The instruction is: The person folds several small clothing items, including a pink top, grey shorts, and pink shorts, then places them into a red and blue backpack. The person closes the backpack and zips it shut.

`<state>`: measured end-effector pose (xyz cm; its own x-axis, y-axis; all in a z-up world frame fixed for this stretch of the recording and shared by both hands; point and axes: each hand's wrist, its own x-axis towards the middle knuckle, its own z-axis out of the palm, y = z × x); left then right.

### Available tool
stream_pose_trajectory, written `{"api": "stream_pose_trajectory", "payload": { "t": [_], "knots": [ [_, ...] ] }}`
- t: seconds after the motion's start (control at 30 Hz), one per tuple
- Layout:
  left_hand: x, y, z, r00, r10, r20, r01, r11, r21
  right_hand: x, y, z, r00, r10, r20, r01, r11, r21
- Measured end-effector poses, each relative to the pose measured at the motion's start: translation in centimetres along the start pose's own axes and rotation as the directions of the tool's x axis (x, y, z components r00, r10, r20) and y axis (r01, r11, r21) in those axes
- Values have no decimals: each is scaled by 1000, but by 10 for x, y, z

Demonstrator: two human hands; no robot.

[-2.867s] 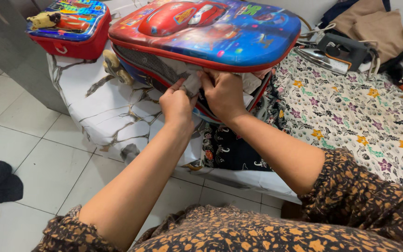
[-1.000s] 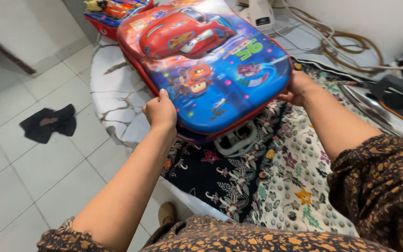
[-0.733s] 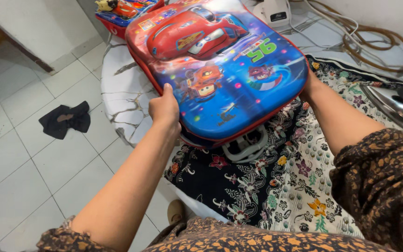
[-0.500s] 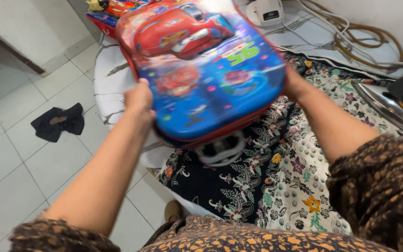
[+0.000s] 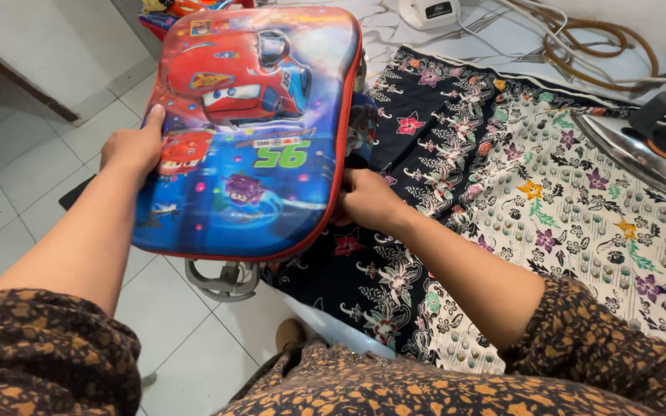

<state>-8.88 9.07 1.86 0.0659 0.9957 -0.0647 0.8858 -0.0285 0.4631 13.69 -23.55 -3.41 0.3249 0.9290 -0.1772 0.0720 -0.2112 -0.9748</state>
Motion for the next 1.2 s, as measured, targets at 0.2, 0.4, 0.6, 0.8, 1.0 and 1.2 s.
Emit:
{"api": "stream_pose_trajectory", "payload": {
  "t": [0.2, 0.4, 0.6, 0.8, 1.0, 1.2],
  "knots": [
    [-99, 40, 10, 581, 631, -515, -623, 751, 218, 18, 16, -39, 983, 116, -141, -100, 988, 117],
    [-255, 84, 30, 283, 901, -329, -947, 209, -244, 29, 4, -70, 969, -104, -226, 71, 986, -150],
    [-344, 92, 51, 147, 987, 61, -952, 158, -263, 49, -14, -65, 920, -389, -48, 332, 837, -434],
    [-327, 82, 58, 467, 882, -54, -877, 455, -156, 47, -54, -49, 968, -252, 4, 250, 963, 97],
    [-272, 107, 40, 833, 515, 202, -465, 850, -246, 77, -95, -81, 899, -434, 55, 426, 898, 112],
    [-199, 159, 11, 834, 402, 377, 8, 676, -737, 90, -103, -105, 334, -893, 302, 822, 119, -557]
  ]
}}
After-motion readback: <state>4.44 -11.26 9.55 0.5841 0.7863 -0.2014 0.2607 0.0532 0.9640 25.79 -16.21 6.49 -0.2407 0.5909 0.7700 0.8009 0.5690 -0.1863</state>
